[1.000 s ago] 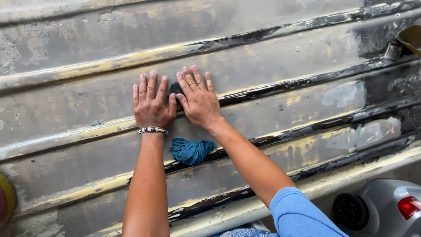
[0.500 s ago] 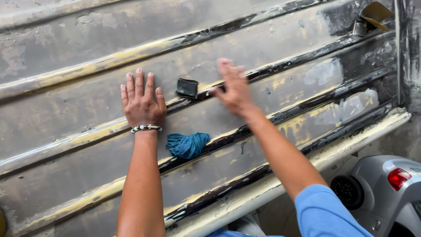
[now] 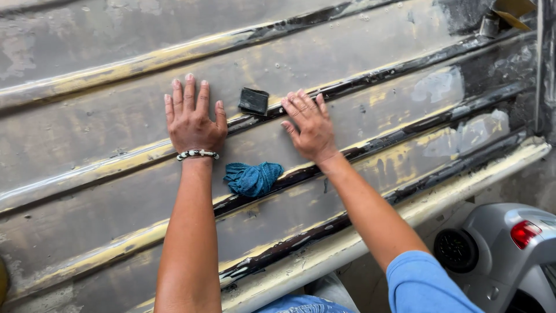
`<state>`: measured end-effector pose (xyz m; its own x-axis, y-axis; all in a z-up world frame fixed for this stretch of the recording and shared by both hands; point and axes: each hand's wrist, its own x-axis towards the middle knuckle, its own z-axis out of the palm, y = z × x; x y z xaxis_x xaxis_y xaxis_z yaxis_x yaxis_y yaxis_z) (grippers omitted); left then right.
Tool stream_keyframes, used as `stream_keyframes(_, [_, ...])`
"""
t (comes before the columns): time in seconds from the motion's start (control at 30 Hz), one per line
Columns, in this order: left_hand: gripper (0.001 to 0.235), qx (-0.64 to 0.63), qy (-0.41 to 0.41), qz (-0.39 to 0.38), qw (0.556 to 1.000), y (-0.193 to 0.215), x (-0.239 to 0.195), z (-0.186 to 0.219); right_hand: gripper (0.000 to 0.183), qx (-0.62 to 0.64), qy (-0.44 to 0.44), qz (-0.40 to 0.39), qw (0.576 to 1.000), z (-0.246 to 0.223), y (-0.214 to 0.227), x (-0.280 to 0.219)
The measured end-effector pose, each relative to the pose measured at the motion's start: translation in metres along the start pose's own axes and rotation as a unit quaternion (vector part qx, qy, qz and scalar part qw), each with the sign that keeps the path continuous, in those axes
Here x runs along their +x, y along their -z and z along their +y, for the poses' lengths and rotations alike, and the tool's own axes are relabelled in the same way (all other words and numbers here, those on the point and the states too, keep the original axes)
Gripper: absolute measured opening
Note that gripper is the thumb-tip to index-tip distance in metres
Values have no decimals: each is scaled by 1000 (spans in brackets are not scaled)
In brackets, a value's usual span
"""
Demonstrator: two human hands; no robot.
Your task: The person scrubs a corrugated metal surface using a black sponge and a blue cloth. They repeatedly dip the cloth into a bucket of water and wipe the surface to remove dirt and residue.
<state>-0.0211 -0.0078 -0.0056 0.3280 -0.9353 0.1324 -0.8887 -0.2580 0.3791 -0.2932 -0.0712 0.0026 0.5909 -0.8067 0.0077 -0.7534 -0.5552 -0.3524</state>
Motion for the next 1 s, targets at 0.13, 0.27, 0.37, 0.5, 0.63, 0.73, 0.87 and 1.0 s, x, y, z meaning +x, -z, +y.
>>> stream_keyframes(0.13, [47, -3, -4, 7, 1000, -1, -1, 0, 51, -24, -68, 21, 997, 62, 19, -5])
stream_keyframes(0.27, [47, -4, 11, 3, 1000, 1, 1, 1, 50, -23, -122, 55, 991, 84, 11, -8])
stream_keyframes(0.37, [48, -10, 11, -3, 1000, 2, 1, 1, 48, -8, -153, 84, 985, 82, 10, -8])
stream_keyframes(0.5, [58, -3, -1, -28, 1000, 8, 3, 2, 48, -5, -150, 85, 985, 85, 11, -7])
stream_keyframes(0.63, [78, -2, -23, -88, 996, 17, -1, 0, 48, -9, -141, 85, 986, 89, 10, -6])
stream_keyframes(0.73, [84, -38, -68, -146, 986, 23, -19, -13, 49, -14, -134, 84, 987, 97, 6, -9])
stream_keyframes(0.87, [80, 34, -82, -209, 974, 51, -76, -24, 49, 4, -123, 84, 989, 92, 7, -11])
stream_keyframes(1.0, [84, 30, -5, -176, 984, 47, -118, -18, 51, 1, -126, 82, 989, 93, 9, -9])
